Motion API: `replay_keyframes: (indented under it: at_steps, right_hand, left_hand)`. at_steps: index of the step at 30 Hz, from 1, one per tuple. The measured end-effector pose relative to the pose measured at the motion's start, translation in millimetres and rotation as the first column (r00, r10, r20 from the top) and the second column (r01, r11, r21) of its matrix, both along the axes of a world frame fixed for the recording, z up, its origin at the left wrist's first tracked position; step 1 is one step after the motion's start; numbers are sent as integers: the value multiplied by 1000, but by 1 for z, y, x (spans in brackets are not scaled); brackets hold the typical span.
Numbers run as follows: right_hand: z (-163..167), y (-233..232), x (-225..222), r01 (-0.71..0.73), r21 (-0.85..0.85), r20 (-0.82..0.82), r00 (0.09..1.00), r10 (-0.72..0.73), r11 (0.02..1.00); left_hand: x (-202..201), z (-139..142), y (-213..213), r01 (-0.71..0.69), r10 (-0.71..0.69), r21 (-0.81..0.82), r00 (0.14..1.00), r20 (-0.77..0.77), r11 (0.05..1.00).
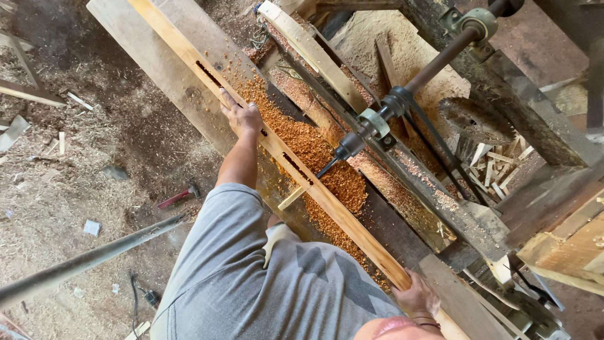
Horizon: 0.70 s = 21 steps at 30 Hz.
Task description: The person guides a long wooden plank along a table saw, pushing it steadily past the spinning blade to rip it lengthwise while sawdust accumulates around the cut. They hold the plank with both hands and feed it through the machine for the length of the clip.
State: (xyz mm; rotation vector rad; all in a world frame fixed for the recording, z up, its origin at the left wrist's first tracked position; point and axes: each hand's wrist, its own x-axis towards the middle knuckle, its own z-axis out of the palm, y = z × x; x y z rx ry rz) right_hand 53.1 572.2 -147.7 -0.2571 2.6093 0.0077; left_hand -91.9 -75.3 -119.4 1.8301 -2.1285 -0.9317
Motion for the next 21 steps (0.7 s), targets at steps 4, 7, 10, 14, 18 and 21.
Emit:
replay_keyframes:
  at_steps: [4, 7, 10, 14, 18, 21]
  right_hand:
    - [-1, 0, 1, 13, 13, 17, 1000, -13, 1000]
    - [-1, 0, 0, -5, -47, -78, 997, 2, 999]
    - [-2, 1, -1, -3, -18, -37, 999, 2, 1000]
    - [-5, 3, -3, 7, -8, 73, 997, -6, 1000]
    - [-8, 6, 1, 3, -109, -47, 999, -8, 994]
    - [-10, 9, 7, -1, -179, -121, 992, -21, 984]
  left_hand:
    - [-1, 0, 0, -8, 9, 24, 1000, -22, 1000]
    - [-1, 0, -1, -4, 3, -15, 999, -37, 1000]
    - [0, 3, -1, -2, 2, -10, 999, -33, 1000]
    - [1, 6, 1, -2, 3, 60, 1000, -13, 998]
    - [-1, 1, 3, -12, 10, -25, 995, -95, 1000]
    - [-3, -5, 3, -32, 34, 44, 998, -56, 999]
